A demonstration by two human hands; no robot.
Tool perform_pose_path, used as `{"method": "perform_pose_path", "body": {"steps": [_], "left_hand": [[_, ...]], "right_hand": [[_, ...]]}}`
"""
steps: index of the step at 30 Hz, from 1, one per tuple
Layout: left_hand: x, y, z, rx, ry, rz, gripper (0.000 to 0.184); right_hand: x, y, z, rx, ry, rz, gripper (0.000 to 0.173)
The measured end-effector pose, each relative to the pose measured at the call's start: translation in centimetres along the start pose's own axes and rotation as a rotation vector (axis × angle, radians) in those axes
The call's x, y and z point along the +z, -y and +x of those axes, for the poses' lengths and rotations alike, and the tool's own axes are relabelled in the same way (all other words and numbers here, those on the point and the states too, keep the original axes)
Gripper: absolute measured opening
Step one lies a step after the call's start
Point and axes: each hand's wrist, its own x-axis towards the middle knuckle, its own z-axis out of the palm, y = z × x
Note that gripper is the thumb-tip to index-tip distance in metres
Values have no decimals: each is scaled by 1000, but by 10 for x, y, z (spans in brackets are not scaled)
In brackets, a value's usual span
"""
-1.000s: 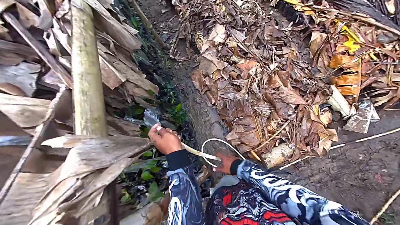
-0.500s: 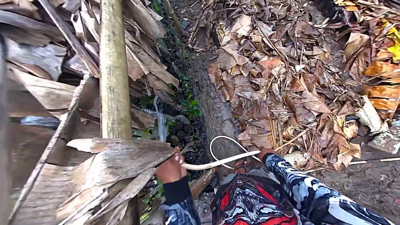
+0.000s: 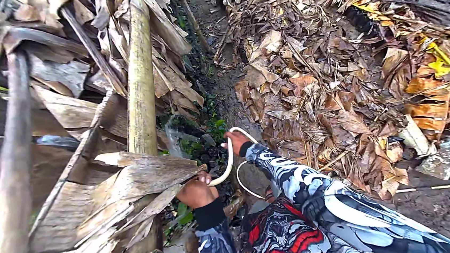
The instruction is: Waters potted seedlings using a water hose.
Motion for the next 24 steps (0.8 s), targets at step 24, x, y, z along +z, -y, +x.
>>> {"method": "perform_pose_path", "body": {"steps": [24], "left_hand": [[65,94,79,-250,-219,-115,22]], "right_hand": [[-73,-63,146,-286,-65,-98,43]]}}
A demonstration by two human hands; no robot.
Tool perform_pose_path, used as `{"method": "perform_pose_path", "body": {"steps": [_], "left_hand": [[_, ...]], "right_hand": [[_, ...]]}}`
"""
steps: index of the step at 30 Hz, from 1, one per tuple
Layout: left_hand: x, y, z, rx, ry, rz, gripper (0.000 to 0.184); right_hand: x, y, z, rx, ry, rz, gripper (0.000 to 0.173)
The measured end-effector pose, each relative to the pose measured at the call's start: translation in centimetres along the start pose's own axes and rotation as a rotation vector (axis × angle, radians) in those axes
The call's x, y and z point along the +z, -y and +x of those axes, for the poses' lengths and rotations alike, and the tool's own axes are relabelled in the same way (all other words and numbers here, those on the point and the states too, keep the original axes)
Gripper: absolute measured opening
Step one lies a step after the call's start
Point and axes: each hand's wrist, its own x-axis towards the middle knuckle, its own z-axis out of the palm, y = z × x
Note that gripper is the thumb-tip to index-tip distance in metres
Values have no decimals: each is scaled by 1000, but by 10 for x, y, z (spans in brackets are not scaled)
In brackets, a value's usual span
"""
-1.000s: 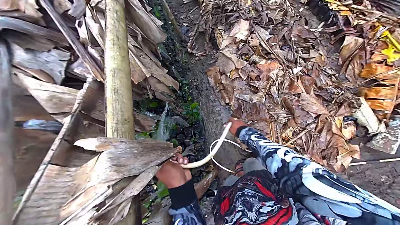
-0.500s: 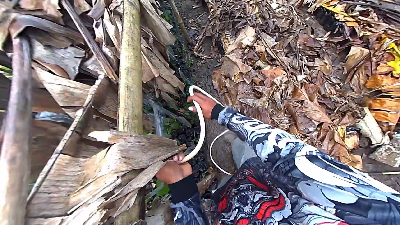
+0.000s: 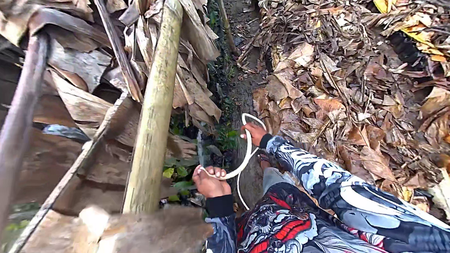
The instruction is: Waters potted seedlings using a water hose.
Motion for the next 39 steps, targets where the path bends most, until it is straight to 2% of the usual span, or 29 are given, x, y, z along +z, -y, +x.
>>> {"method": "perform_pose_path", "body": {"steps": [3,8,17,20,22,26,30,34,36,39], "left_hand": [[35,16,24,0,5,65,22],[87,31,65,-29,-52,77,21],[159,35,109,-10,-3,19,21],[188,47,127,-14,-81,0,19],[206,52,145,-5,-182,-16,17],[226,57,197,83,-345,-76,31],[228,68,233,195,-402,-87,15],[235,73,256,230,-419,-35,10],[238,76,266,218,-423,57,22],[259,63,262,143,-378,388,43]], "right_hand": [[-5,-33,23,108,98,2,49],[-37,-50,75,220,270,-137,49],[-59,-52,156,234,461,-225,53],[-65,-57,180,272,491,-237,58],[-72,-66,197,289,495,-179,69],[-92,-100,236,287,449,48,87],[-130,-123,236,369,473,91,75],[-156,-121,232,399,451,167,49],[-169,-113,232,396,453,215,44],[-187,-106,239,366,413,275,40]]}}
